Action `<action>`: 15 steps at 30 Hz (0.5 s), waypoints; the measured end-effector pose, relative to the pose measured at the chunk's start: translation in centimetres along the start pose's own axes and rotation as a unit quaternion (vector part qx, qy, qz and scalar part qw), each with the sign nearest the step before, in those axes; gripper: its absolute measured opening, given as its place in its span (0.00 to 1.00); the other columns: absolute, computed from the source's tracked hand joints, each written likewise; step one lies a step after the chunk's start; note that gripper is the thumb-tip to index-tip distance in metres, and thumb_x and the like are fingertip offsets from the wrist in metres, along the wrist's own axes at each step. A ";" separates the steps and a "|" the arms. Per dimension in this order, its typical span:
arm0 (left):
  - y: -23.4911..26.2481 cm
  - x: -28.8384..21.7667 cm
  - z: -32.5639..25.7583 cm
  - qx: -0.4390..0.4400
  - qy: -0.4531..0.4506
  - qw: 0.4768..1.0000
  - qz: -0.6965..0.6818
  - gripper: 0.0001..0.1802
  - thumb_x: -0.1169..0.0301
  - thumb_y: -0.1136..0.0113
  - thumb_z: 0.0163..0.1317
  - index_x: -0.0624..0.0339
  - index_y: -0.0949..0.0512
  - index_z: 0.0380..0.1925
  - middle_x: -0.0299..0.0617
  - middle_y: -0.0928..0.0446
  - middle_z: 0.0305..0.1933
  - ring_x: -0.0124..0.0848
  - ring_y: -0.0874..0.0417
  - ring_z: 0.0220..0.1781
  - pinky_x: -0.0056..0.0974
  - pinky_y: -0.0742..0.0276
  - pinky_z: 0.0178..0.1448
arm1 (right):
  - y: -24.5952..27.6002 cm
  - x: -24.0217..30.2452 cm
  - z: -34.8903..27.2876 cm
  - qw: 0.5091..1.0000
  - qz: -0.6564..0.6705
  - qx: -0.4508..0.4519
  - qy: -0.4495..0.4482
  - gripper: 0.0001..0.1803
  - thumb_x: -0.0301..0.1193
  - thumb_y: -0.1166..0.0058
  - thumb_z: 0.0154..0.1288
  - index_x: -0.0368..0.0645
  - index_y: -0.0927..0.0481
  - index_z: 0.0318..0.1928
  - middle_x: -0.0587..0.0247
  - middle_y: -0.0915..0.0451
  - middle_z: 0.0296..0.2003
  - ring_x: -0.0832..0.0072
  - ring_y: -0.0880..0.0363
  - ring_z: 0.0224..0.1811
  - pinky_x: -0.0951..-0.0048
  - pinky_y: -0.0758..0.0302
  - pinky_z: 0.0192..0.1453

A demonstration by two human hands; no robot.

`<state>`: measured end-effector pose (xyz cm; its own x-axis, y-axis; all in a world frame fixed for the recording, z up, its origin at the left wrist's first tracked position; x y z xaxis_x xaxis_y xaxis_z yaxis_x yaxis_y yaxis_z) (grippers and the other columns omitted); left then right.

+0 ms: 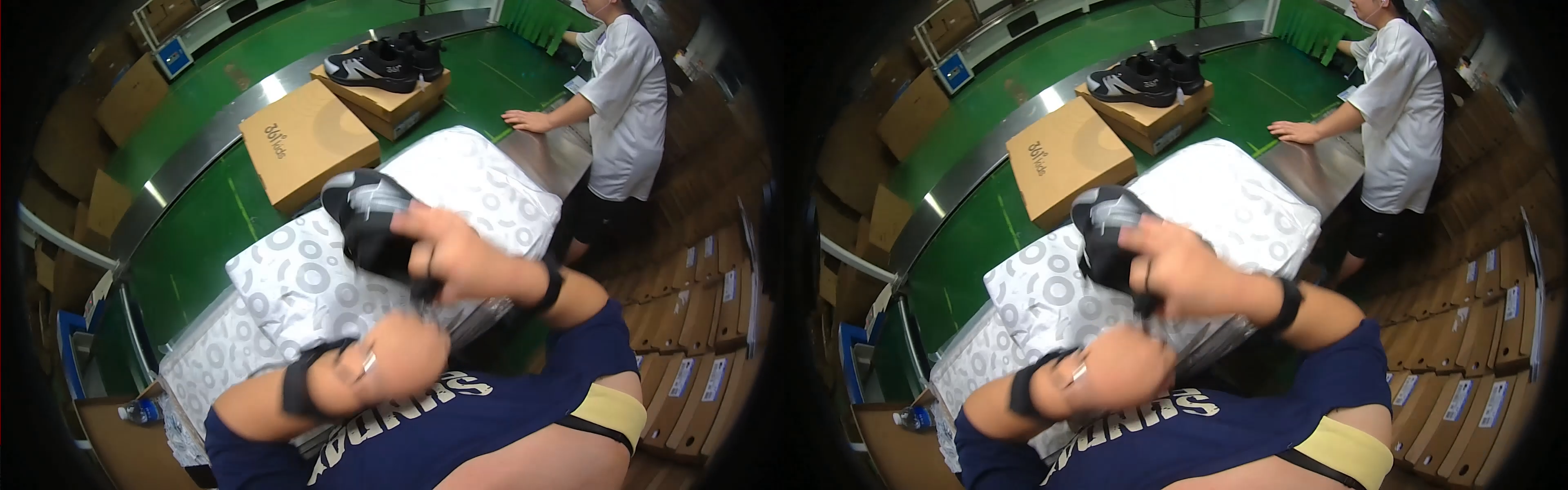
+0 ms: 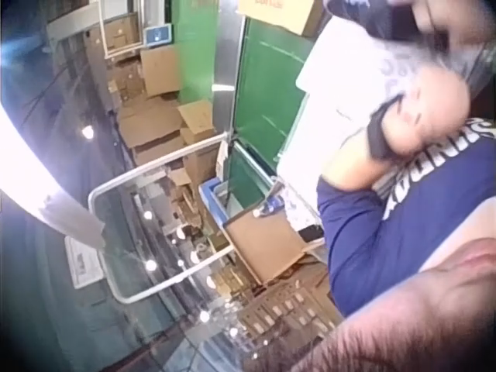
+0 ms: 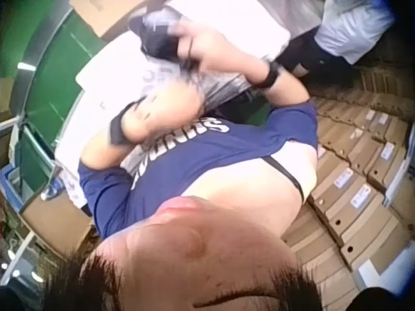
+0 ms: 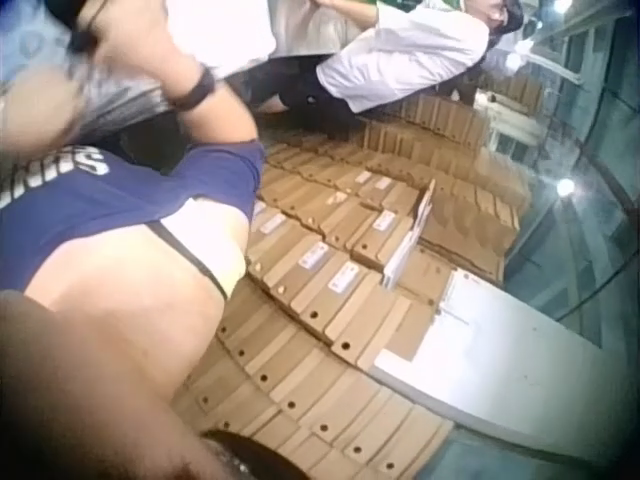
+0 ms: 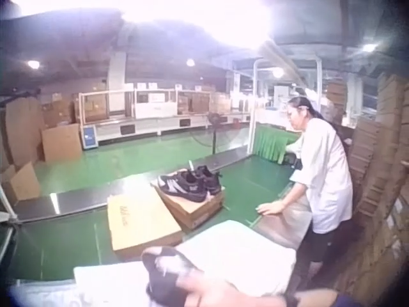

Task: Packing pairs of shoes into boxes and stacking the boxes.

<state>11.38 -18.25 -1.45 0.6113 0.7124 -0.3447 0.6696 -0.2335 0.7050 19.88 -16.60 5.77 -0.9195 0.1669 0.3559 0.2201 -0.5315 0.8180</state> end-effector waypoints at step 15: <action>-5.3 7.2 -14.4 -0.466 0.272 0.835 -0.104 0.31 0.65 0.40 0.42 0.63 0.34 0.50 0.55 0.37 0.55 0.58 0.43 0.61 0.57 0.53 0.63 | 0.5 -15.4 -17.5 0.848 -0.303 -0.107 -0.421 0.14 0.31 0.49 0.53 0.39 0.24 0.40 0.50 0.26 0.43 0.56 0.29 0.46 0.61 0.34 0.51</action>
<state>6.18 -2.32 1.22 0.0694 0.9279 -0.3663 -0.0374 0.3694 0.9285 28.45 -33.94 -7.19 -0.2636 0.9495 0.1703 -0.3566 -0.2599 0.8974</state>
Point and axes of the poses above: each hand's wrist, its own z-axis towards the middle knuckle, its own y-axis out of the back of the hand, x = y × z, the point moved 10 cm from there along z, towards the middle knuckle
